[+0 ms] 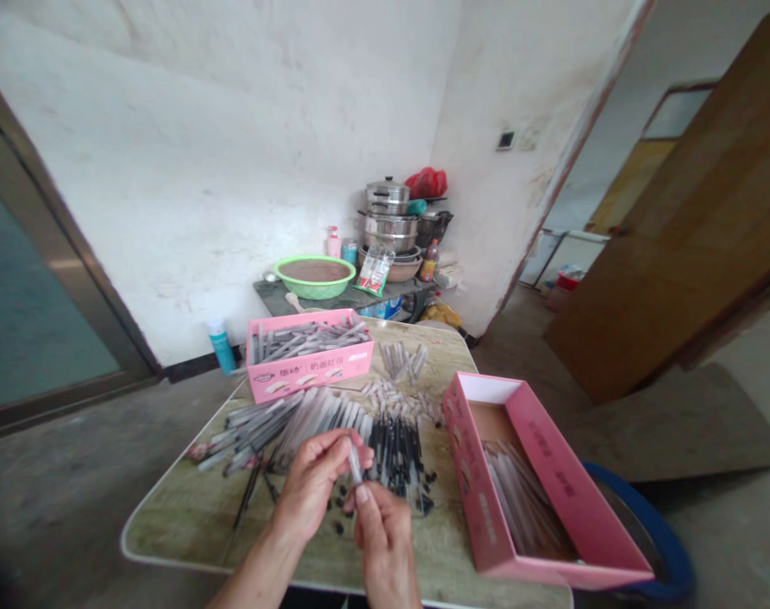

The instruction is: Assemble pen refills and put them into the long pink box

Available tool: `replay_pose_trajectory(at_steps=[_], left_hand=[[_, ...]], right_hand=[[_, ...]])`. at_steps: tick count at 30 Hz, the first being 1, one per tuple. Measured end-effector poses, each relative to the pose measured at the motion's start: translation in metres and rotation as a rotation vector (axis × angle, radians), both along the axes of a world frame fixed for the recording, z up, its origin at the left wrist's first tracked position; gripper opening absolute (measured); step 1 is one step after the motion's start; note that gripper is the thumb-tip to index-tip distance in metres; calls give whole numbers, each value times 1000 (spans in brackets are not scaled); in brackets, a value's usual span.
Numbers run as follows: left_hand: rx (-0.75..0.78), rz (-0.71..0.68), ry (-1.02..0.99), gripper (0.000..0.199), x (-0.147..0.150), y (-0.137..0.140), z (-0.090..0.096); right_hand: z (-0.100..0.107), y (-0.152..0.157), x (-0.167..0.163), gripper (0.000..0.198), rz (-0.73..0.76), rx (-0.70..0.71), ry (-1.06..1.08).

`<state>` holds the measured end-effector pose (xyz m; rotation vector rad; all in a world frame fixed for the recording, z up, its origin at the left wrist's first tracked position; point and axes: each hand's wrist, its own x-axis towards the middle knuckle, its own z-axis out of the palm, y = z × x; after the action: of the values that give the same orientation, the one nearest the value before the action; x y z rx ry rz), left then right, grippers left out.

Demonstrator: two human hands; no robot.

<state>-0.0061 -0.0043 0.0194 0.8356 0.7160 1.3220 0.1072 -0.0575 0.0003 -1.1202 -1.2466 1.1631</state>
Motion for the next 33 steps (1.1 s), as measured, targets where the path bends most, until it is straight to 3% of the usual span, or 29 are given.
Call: replay_pose_trajectory(at_steps=[3,5,10,13,15,18,23,26,29,33], left_hand=[[-5,51,-22,28,3,0,2],[10,7,-39,27,2,0,3],[9,-277,-146,22,-7,-3,-1],[-22,-331,-154,20,-7,-8,-3],[-38,-302,-130,19,-5,-10,-2],[-45,-251,-108,22,-1,-12,2],[-9,-90,-60,23,5,-13,2],[-12,1,-7,24,6,-10,-1],[-12,94,-13,25,0,-3,0],[7,101,-50,26,-10,12,5]], right_hand=[[2,-2,3,37,-149,162,-316],[2,-4,2,37,-170,147,-315],[-2,-14,-6,47,167,-217,293],[-3,-18,-10,45,222,-267,588],[-1,-18,-9,41,266,-270,628],[6,-17,-5,40,222,-171,419],[14,-14,2,32,-100,136,-268],[11,-14,2,27,-190,172,-452],[5,-16,0,33,-192,107,-398],[-1,-18,0,44,-47,-116,-30]])
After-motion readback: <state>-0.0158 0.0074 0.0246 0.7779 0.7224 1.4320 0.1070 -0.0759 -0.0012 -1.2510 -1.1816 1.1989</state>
